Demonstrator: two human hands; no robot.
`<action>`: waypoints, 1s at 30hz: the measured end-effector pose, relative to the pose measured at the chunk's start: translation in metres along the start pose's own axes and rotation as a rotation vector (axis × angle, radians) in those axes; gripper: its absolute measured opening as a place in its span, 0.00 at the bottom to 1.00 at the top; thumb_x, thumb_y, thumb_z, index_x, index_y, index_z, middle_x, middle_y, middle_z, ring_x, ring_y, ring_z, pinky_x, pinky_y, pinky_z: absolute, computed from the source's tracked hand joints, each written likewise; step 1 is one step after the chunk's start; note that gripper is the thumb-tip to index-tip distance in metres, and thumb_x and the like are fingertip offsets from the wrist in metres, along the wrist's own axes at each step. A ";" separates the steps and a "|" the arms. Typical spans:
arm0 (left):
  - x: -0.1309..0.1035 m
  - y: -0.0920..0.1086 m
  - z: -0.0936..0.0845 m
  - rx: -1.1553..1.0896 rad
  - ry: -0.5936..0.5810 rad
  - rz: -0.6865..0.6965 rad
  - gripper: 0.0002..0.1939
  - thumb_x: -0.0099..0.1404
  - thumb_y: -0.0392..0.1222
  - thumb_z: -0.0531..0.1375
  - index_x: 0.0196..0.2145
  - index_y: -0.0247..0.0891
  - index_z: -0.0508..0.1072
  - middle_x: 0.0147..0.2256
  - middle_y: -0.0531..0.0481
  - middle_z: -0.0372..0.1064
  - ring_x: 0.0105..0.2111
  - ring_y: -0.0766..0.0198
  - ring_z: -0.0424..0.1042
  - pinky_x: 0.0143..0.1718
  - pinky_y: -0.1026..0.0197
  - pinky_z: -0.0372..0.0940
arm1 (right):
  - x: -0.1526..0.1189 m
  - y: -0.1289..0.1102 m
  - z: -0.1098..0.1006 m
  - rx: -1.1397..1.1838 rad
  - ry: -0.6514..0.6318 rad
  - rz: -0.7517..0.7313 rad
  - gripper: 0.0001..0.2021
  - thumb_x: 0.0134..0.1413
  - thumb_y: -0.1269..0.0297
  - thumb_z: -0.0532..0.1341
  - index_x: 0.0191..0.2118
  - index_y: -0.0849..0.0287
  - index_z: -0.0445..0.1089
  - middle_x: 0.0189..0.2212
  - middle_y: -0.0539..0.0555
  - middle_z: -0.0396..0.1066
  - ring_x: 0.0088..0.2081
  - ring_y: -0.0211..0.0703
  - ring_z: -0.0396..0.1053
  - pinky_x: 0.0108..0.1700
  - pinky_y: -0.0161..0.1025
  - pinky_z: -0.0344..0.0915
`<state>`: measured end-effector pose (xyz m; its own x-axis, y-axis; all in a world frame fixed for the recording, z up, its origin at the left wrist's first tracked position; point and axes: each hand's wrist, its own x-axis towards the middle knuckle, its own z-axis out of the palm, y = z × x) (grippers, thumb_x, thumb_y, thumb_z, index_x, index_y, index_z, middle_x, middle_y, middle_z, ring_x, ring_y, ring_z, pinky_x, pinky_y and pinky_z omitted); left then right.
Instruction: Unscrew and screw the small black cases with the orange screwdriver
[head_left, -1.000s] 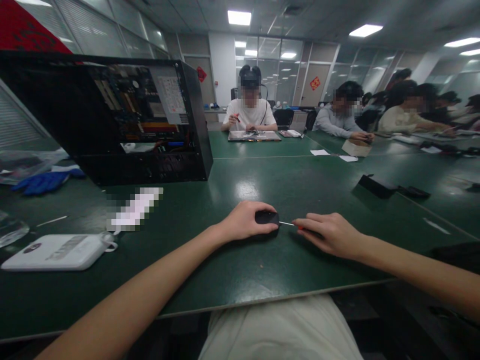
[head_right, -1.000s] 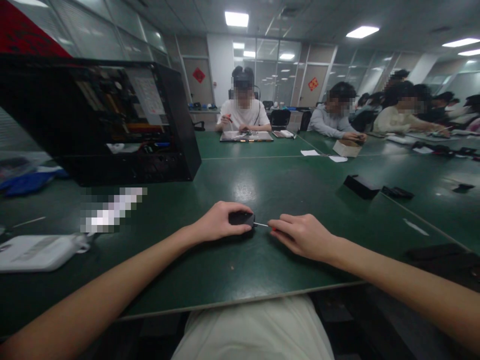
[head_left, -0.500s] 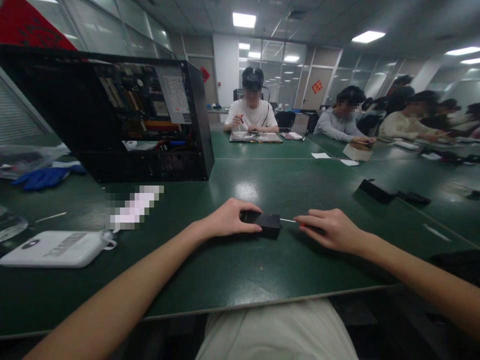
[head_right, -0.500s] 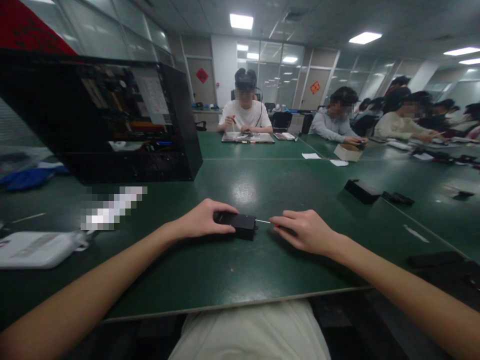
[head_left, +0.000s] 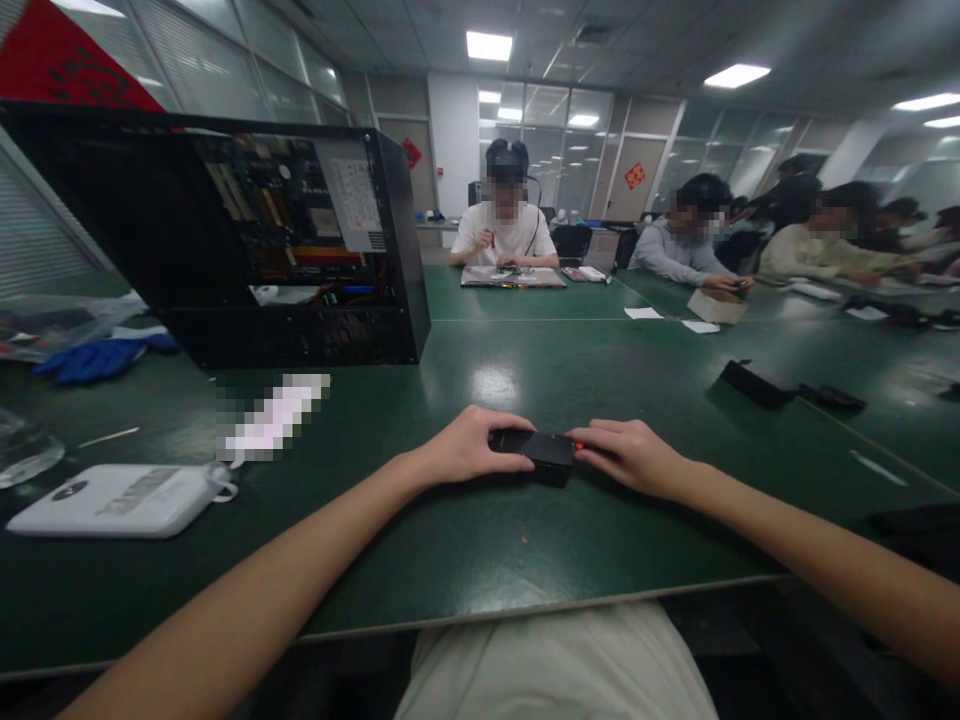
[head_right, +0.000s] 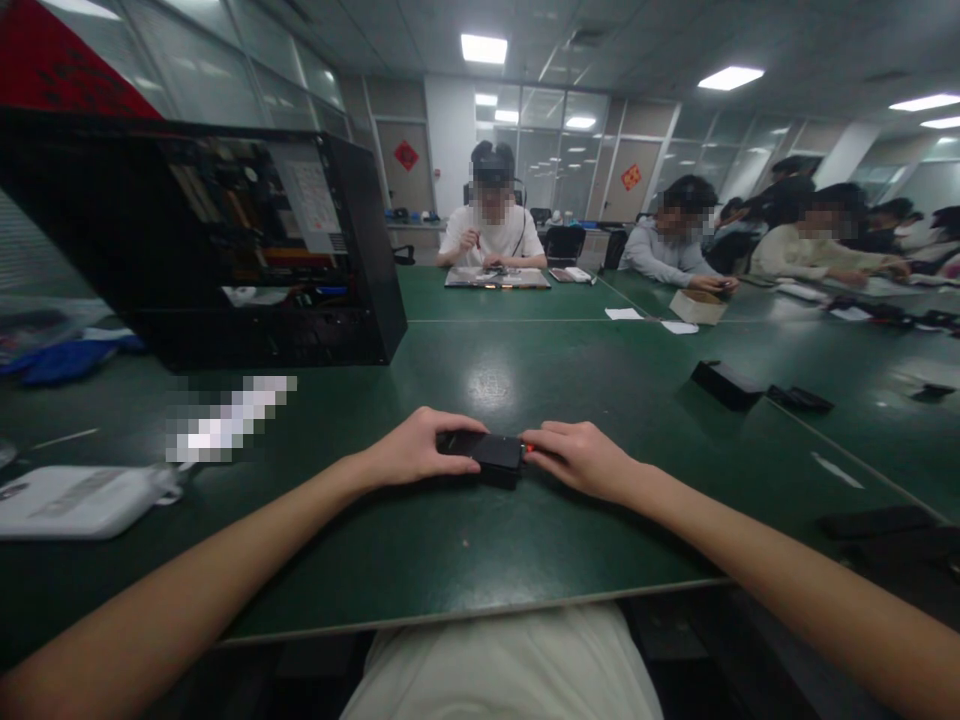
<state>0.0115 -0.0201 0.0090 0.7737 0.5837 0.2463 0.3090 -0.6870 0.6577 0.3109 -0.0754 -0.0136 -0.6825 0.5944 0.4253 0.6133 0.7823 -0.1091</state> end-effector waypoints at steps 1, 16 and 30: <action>0.000 0.000 0.000 0.000 0.004 -0.009 0.25 0.62 0.52 0.71 0.52 0.36 0.80 0.41 0.48 0.81 0.41 0.57 0.78 0.45 0.60 0.66 | -0.001 0.000 0.001 0.020 0.017 0.002 0.16 0.74 0.59 0.53 0.55 0.61 0.72 0.35 0.56 0.73 0.34 0.39 0.70 0.36 0.35 0.65; -0.004 -0.005 -0.021 0.002 -0.077 -0.068 0.26 0.61 0.52 0.72 0.54 0.37 0.80 0.40 0.48 0.80 0.37 0.59 0.75 0.40 0.61 0.64 | 0.038 0.018 -0.028 0.058 -0.243 -0.075 0.20 0.75 0.57 0.51 0.59 0.61 0.73 0.40 0.58 0.73 0.37 0.40 0.71 0.40 0.36 0.64; -0.003 -0.004 -0.021 -0.049 -0.063 -0.061 0.26 0.60 0.49 0.72 0.53 0.36 0.81 0.41 0.47 0.80 0.38 0.58 0.76 0.42 0.60 0.66 | 0.027 0.018 -0.015 0.155 -0.224 -0.074 0.22 0.74 0.64 0.50 0.66 0.59 0.67 0.40 0.58 0.71 0.38 0.42 0.70 0.42 0.38 0.65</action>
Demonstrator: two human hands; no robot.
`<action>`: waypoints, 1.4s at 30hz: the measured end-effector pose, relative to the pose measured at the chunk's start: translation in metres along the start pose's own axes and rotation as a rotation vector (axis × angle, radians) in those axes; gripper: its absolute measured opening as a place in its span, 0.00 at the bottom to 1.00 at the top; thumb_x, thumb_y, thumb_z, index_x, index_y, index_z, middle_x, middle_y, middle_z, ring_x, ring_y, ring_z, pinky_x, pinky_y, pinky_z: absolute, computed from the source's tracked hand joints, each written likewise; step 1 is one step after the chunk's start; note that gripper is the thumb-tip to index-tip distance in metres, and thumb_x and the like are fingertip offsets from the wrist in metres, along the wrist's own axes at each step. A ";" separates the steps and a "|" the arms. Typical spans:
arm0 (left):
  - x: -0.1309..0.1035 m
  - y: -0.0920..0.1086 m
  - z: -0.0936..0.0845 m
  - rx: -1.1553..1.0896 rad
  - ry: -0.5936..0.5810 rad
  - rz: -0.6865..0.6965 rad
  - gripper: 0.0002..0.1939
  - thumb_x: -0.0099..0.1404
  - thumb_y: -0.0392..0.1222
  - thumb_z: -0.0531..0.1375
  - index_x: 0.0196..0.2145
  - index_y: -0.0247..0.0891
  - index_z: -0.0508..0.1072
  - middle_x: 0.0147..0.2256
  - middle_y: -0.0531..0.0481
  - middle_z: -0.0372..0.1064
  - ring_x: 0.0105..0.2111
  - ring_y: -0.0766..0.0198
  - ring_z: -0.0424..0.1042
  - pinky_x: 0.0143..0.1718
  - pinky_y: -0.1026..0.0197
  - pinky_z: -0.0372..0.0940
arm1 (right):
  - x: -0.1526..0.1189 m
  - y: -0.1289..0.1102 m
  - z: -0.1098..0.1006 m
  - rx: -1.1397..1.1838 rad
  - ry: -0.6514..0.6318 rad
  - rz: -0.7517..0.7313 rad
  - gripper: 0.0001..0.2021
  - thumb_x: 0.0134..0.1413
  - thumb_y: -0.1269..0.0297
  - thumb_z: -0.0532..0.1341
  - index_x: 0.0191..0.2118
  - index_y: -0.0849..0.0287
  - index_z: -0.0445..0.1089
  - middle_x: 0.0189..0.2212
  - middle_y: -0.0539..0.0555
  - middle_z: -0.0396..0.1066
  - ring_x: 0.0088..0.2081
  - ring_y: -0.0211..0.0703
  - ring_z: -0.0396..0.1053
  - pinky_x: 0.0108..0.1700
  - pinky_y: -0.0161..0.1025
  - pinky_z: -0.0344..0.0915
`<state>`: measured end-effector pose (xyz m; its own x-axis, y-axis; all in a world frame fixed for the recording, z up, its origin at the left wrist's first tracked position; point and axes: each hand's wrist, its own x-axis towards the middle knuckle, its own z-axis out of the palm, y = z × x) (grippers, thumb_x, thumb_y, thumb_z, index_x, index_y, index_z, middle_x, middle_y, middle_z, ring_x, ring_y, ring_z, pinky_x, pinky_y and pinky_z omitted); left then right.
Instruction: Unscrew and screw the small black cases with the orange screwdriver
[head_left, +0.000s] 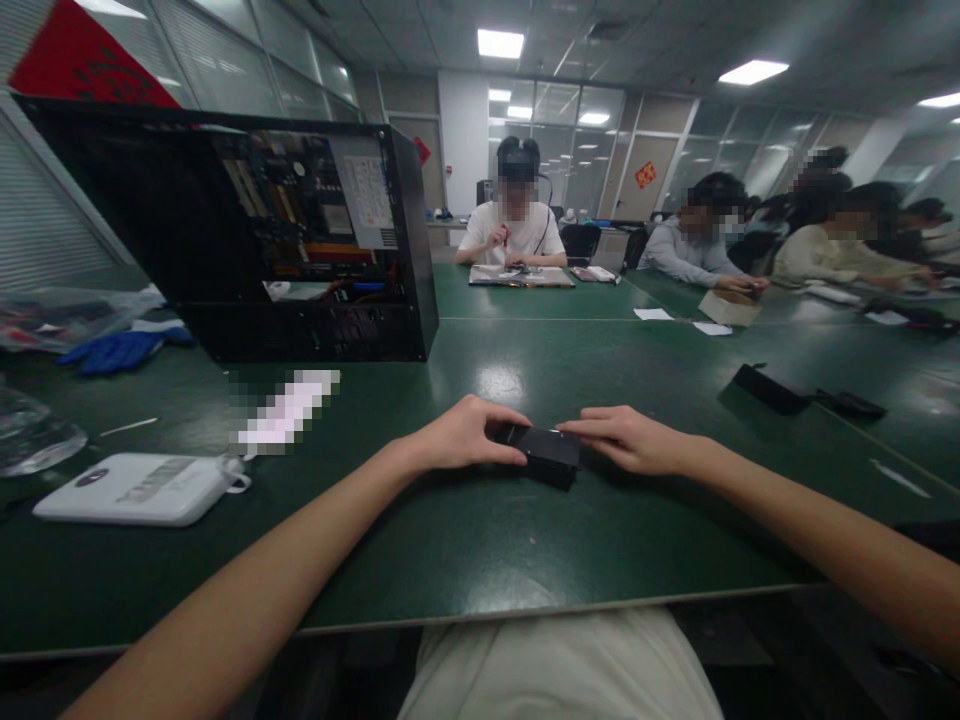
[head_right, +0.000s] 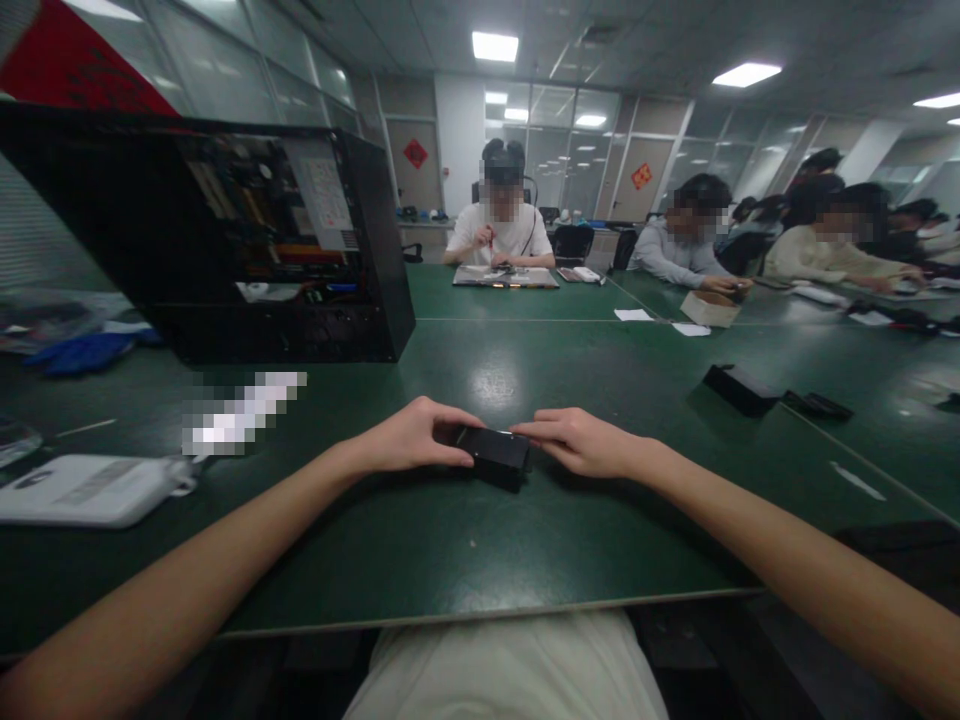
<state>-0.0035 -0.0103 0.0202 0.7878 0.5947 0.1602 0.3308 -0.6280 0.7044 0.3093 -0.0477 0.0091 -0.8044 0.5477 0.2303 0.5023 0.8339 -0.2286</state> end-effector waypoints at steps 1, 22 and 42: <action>0.000 0.000 0.000 0.007 0.001 -0.002 0.26 0.60 0.49 0.73 0.53 0.36 0.81 0.41 0.47 0.80 0.38 0.58 0.76 0.41 0.60 0.66 | 0.002 0.000 -0.001 -0.003 -0.006 -0.001 0.22 0.74 0.64 0.50 0.66 0.59 0.67 0.40 0.58 0.71 0.38 0.42 0.70 0.42 0.38 0.66; -0.002 0.008 0.004 0.059 0.020 -0.001 0.27 0.60 0.52 0.72 0.53 0.35 0.81 0.41 0.47 0.81 0.38 0.57 0.77 0.39 0.61 0.66 | -0.004 0.006 -0.013 0.019 0.053 0.056 0.16 0.71 0.61 0.56 0.54 0.61 0.76 0.39 0.57 0.75 0.36 0.40 0.71 0.39 0.36 0.64; -0.003 0.030 0.013 0.147 0.026 0.008 0.23 0.61 0.54 0.71 0.49 0.36 0.83 0.37 0.48 0.82 0.34 0.58 0.77 0.36 0.61 0.64 | -0.006 0.008 -0.004 -0.249 0.091 0.205 0.14 0.70 0.60 0.56 0.51 0.56 0.77 0.44 0.60 0.76 0.42 0.47 0.74 0.42 0.40 0.68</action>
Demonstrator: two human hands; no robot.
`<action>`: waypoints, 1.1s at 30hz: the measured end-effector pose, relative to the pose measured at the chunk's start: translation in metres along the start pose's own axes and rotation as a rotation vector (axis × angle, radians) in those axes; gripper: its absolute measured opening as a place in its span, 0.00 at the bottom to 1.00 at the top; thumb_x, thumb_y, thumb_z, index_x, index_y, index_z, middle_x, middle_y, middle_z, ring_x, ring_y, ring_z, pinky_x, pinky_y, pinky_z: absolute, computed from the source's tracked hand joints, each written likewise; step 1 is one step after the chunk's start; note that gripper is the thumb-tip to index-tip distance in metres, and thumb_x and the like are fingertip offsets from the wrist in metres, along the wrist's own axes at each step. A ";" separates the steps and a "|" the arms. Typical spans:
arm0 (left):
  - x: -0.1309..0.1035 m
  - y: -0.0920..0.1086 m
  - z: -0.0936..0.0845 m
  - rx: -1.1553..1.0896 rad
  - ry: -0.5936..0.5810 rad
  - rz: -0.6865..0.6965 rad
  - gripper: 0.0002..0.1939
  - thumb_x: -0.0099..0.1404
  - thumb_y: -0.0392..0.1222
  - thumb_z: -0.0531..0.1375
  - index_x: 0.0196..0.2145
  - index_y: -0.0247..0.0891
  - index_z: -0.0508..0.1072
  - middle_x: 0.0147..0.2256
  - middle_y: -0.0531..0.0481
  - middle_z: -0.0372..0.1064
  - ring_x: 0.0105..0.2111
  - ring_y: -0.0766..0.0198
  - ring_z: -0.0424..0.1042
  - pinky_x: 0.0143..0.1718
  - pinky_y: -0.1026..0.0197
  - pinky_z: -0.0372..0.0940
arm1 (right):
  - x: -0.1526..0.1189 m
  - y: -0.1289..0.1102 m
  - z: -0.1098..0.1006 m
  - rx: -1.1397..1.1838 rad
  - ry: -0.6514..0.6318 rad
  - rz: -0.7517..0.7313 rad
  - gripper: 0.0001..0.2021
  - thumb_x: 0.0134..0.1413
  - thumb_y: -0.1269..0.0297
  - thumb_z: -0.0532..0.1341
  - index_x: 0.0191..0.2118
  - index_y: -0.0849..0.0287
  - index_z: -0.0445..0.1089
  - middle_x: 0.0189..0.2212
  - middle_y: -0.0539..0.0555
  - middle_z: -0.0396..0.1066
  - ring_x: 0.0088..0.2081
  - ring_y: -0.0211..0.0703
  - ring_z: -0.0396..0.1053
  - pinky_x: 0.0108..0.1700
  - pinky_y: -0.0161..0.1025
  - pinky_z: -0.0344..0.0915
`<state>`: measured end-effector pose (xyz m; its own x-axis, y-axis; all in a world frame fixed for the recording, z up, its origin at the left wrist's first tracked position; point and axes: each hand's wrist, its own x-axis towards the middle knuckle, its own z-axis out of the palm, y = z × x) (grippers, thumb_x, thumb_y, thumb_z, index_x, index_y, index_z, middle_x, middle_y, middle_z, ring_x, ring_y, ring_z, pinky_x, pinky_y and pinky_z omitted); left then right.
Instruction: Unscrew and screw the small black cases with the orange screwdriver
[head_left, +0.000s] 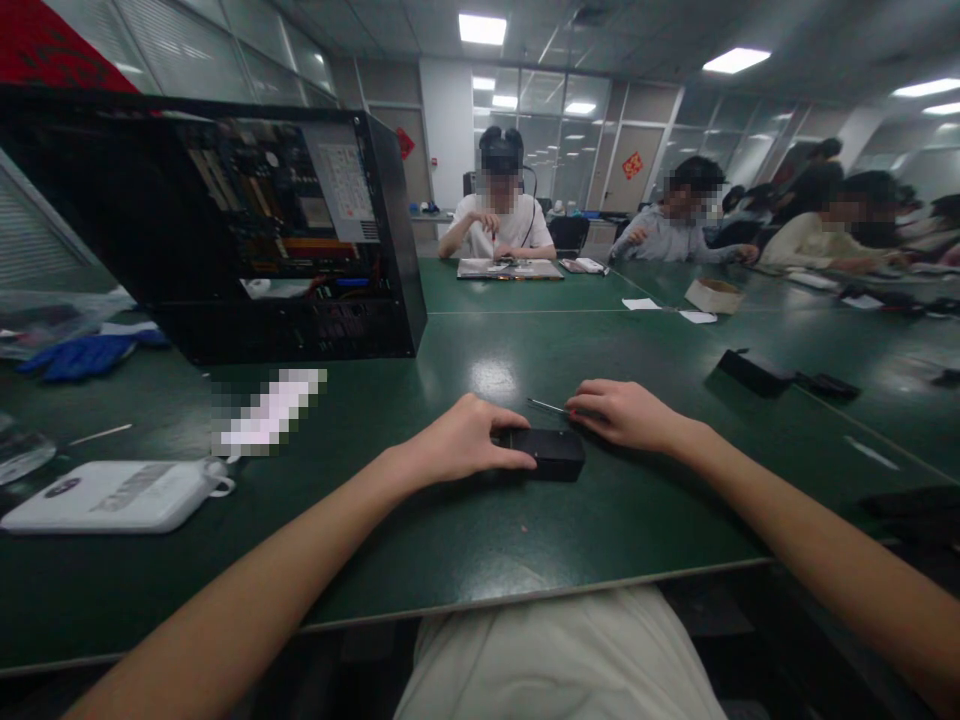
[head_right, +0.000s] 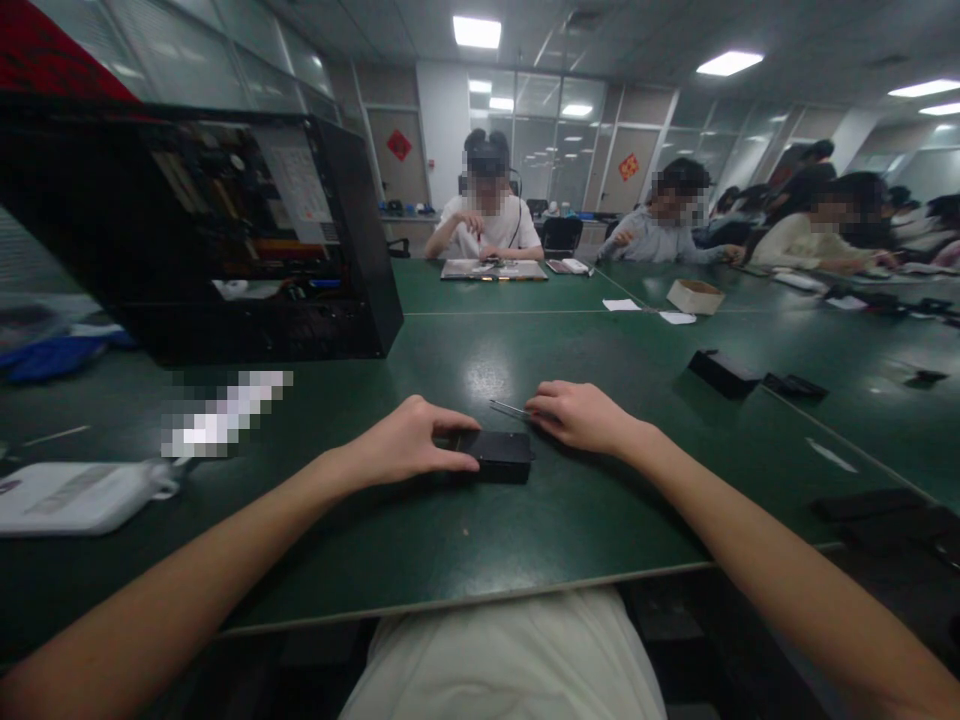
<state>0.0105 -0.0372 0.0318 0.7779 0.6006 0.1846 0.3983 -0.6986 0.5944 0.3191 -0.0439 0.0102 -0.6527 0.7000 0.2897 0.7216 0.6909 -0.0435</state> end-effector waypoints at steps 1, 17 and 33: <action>0.000 0.001 -0.001 -0.016 0.015 -0.001 0.23 0.61 0.54 0.71 0.48 0.36 0.84 0.35 0.49 0.81 0.32 0.59 0.75 0.35 0.61 0.64 | 0.000 -0.003 -0.002 0.040 0.046 -0.011 0.15 0.71 0.59 0.55 0.51 0.57 0.77 0.45 0.60 0.76 0.44 0.48 0.74 0.45 0.42 0.69; 0.009 -0.063 -0.016 0.027 0.215 -0.209 0.19 0.69 0.53 0.62 0.39 0.35 0.85 0.33 0.46 0.81 0.32 0.60 0.75 0.34 0.62 0.64 | 0.007 -0.047 0.002 0.320 0.092 -0.041 0.28 0.66 0.49 0.62 0.65 0.57 0.65 0.59 0.64 0.69 0.58 0.55 0.69 0.58 0.53 0.69; 0.008 -0.064 0.001 0.337 0.281 -0.037 0.15 0.72 0.46 0.59 0.45 0.35 0.83 0.41 0.43 0.79 0.38 0.57 0.76 0.42 0.58 0.67 | 0.005 -0.066 0.013 0.370 0.096 0.047 0.28 0.60 0.56 0.68 0.64 0.57 0.67 0.58 0.60 0.74 0.58 0.53 0.72 0.61 0.52 0.68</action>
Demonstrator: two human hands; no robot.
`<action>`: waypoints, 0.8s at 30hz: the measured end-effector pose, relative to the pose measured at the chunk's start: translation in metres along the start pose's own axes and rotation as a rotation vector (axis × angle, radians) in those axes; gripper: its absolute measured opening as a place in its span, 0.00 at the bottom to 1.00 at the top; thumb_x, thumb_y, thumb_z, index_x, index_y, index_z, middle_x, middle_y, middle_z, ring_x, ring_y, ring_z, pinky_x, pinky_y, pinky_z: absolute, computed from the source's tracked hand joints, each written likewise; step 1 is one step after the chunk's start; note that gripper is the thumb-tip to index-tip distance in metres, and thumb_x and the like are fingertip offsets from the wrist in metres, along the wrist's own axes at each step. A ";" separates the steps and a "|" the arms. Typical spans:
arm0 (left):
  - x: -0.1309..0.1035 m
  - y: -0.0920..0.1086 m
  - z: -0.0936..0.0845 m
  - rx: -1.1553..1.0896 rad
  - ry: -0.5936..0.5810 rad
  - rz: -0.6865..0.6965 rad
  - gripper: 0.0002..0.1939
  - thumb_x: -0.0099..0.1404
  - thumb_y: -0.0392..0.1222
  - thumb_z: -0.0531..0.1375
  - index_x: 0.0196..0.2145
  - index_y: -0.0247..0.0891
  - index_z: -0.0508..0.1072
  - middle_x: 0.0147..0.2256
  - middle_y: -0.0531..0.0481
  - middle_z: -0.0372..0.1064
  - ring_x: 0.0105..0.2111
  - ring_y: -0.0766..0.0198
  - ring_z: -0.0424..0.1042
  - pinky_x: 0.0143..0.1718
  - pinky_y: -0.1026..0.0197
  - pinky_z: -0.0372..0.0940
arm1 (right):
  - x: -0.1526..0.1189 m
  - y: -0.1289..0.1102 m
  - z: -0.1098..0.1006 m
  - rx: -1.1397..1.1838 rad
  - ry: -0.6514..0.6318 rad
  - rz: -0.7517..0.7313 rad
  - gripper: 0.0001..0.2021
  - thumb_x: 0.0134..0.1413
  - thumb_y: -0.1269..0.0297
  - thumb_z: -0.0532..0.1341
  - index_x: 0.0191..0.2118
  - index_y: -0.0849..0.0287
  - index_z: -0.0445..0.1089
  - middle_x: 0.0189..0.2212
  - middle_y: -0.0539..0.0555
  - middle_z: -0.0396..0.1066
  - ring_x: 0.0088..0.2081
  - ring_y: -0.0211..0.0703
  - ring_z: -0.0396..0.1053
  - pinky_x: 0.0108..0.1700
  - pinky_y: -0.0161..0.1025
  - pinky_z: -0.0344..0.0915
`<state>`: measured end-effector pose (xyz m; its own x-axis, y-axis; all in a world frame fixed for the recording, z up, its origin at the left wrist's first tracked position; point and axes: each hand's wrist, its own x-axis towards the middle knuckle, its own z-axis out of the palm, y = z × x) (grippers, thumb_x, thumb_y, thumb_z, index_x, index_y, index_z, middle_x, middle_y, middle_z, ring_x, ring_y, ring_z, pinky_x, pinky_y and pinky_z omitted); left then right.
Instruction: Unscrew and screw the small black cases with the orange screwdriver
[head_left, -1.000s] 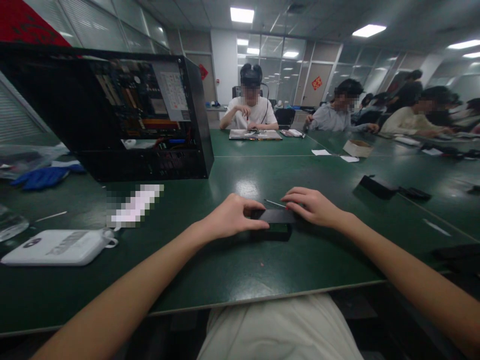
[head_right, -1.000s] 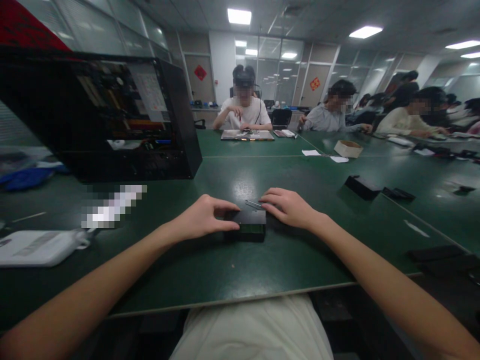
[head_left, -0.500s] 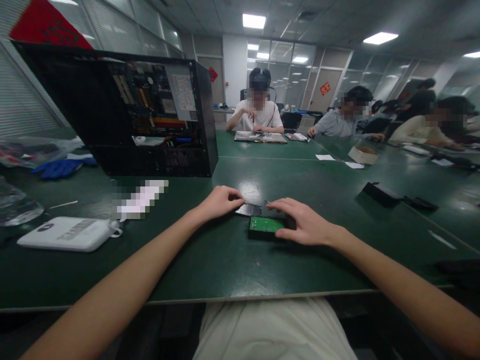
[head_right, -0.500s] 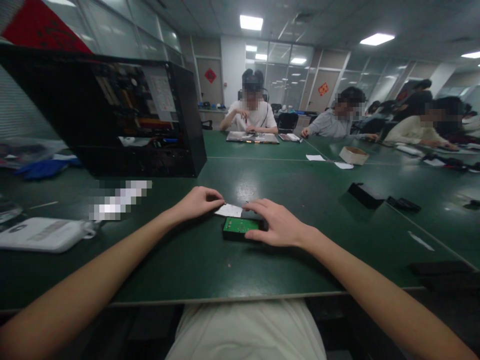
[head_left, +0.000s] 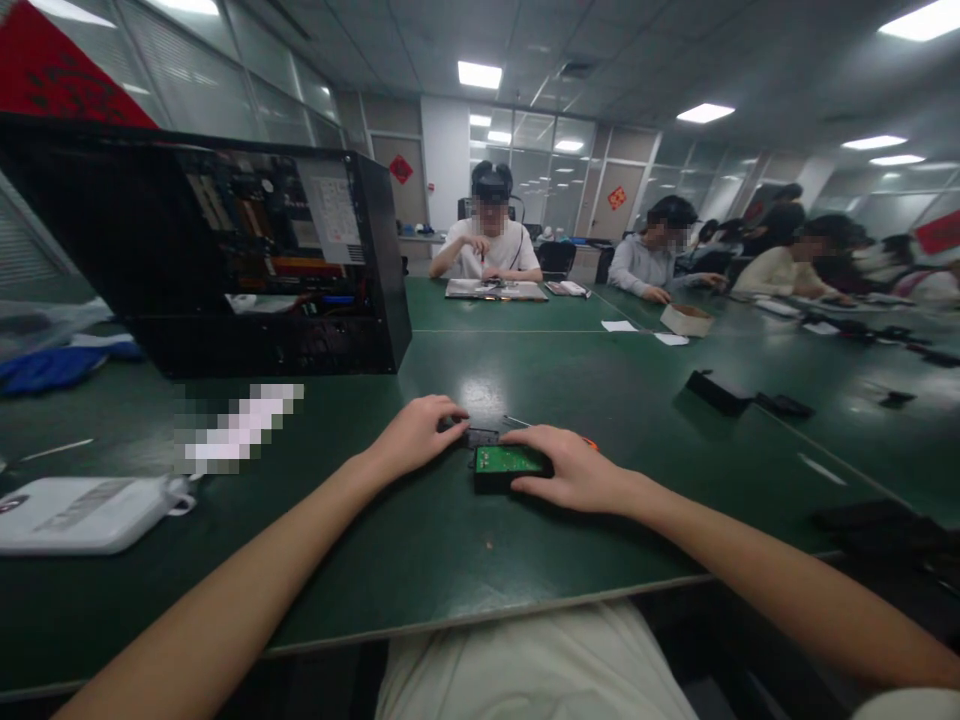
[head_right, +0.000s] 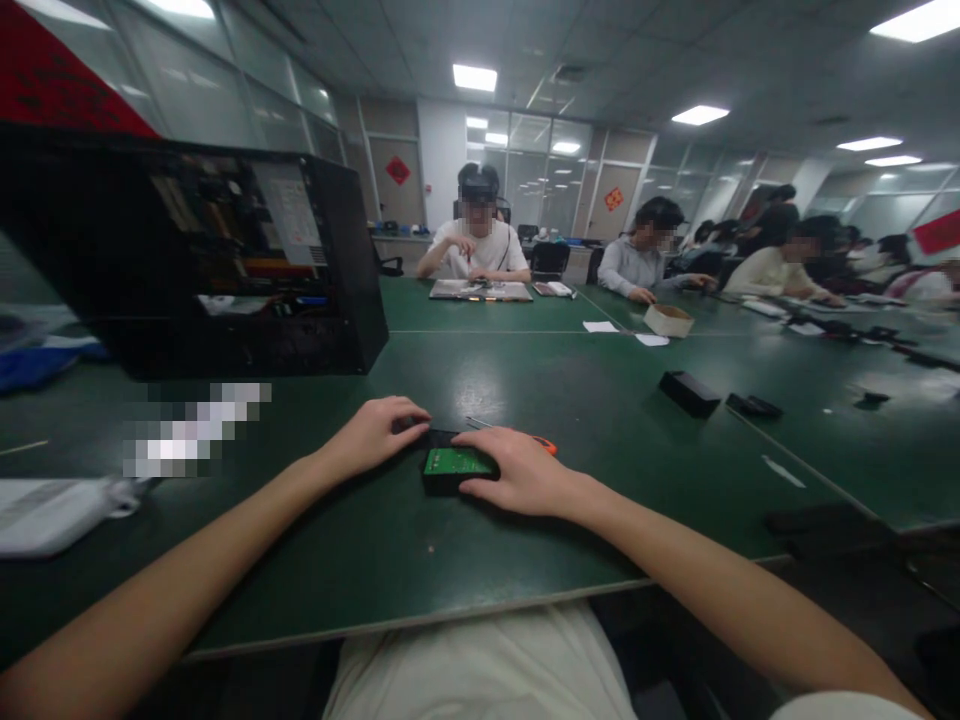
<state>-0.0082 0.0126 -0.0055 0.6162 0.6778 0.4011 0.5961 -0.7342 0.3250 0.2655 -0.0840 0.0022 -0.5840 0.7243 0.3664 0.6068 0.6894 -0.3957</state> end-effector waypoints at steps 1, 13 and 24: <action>0.001 -0.001 0.001 -0.002 -0.005 -0.008 0.15 0.72 0.47 0.59 0.45 0.36 0.83 0.40 0.43 0.78 0.39 0.56 0.76 0.43 0.57 0.67 | 0.000 0.001 -0.004 -0.002 0.016 -0.006 0.28 0.61 0.56 0.68 0.64 0.57 0.67 0.58 0.60 0.74 0.58 0.53 0.72 0.61 0.51 0.68; 0.002 0.005 0.003 0.065 -0.043 -0.094 0.13 0.71 0.44 0.60 0.45 0.38 0.83 0.41 0.43 0.75 0.41 0.52 0.76 0.45 0.54 0.68 | -0.120 0.069 -0.124 -0.369 0.507 0.465 0.29 0.59 0.48 0.65 0.60 0.61 0.71 0.53 0.64 0.76 0.51 0.61 0.76 0.55 0.56 0.70; 0.004 0.008 0.004 0.030 0.026 0.011 0.12 0.71 0.43 0.59 0.38 0.39 0.82 0.44 0.43 0.75 0.46 0.50 0.75 0.50 0.49 0.68 | -0.268 0.174 -0.169 -0.672 0.432 1.120 0.36 0.53 0.39 0.60 0.61 0.59 0.72 0.44 0.67 0.79 0.44 0.69 0.77 0.43 0.56 0.72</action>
<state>0.0011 0.0095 -0.0048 0.6099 0.6679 0.4265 0.6044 -0.7402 0.2947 0.6187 -0.1566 -0.0226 0.5226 0.7507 0.4042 0.8520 -0.4770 -0.2157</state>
